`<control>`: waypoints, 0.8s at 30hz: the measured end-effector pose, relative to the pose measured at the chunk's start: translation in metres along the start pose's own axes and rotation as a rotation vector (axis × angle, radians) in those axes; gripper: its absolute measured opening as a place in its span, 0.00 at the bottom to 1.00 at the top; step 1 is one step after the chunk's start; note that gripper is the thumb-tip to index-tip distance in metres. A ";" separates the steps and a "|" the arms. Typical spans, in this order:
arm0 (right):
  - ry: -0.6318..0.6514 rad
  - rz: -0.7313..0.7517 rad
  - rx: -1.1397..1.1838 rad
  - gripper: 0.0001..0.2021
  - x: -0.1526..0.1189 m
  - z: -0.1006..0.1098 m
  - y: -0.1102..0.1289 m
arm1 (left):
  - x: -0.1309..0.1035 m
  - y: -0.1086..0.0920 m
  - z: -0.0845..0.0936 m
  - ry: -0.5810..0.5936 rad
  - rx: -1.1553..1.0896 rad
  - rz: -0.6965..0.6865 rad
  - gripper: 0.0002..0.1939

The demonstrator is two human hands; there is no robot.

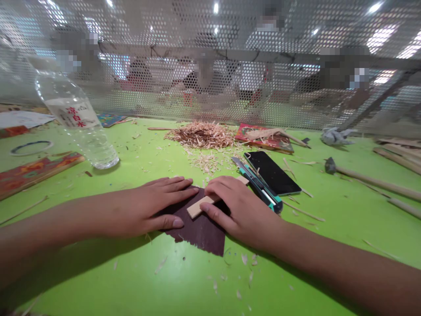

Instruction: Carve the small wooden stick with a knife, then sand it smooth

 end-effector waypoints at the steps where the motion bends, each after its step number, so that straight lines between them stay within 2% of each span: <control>1: -0.002 0.001 0.001 0.11 0.000 0.000 0.000 | 0.000 0.000 0.000 0.000 -0.001 -0.002 0.36; 18: -0.056 -0.115 -0.060 0.12 0.002 -0.001 0.000 | -0.001 0.001 -0.001 -0.040 -0.008 -0.028 0.35; 24: 0.002 -0.112 0.024 0.11 0.002 0.000 0.000 | -0.001 0.002 -0.001 -0.036 -0.017 -0.031 0.35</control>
Point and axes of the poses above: each hand's wrist, its own x-axis towards the middle knuckle, its own z-axis out of the back of the hand, y = z × x, the point moved 2 cm from there along x, towards the middle knuckle, and after that the axes turned 8 degrees about -y, right-handed, at the moved point
